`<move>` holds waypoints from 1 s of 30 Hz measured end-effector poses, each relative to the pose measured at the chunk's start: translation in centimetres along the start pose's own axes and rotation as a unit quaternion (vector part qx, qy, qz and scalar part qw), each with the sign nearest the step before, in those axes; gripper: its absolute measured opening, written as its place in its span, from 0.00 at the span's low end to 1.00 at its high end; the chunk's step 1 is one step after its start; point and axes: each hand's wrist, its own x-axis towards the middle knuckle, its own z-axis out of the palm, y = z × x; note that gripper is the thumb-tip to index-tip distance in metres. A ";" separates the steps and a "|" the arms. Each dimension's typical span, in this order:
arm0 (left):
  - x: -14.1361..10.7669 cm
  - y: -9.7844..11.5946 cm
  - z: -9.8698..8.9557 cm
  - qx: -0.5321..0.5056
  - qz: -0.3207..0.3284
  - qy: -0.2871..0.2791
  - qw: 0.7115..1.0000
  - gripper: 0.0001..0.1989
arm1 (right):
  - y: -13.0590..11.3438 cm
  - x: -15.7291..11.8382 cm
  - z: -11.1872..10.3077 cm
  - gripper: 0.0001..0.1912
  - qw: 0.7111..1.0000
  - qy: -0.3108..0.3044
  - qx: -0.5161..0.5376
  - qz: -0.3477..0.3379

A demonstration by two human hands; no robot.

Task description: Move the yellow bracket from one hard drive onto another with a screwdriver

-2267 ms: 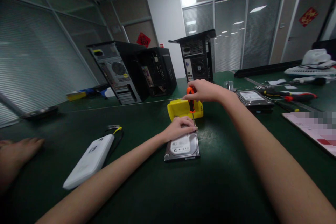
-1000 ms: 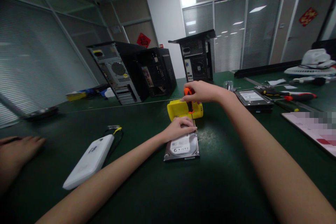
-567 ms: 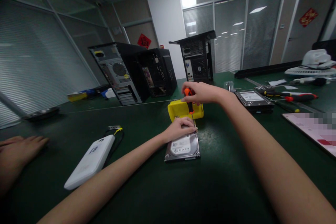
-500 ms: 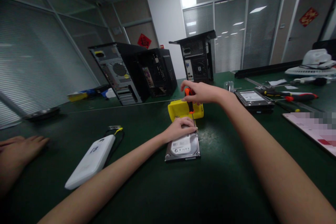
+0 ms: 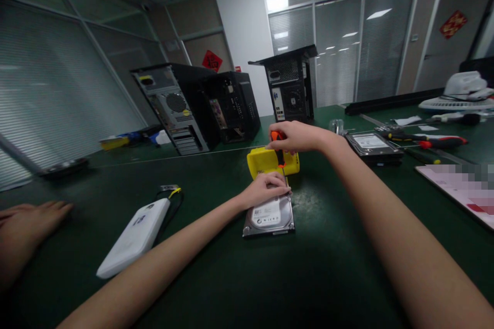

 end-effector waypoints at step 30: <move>0.0 -0.1 0.2 -0.016 0.002 0.005 1.000 0.14 | 0.1 0.2 0.2 0.13 0.999 0.017 -0.026 -0.015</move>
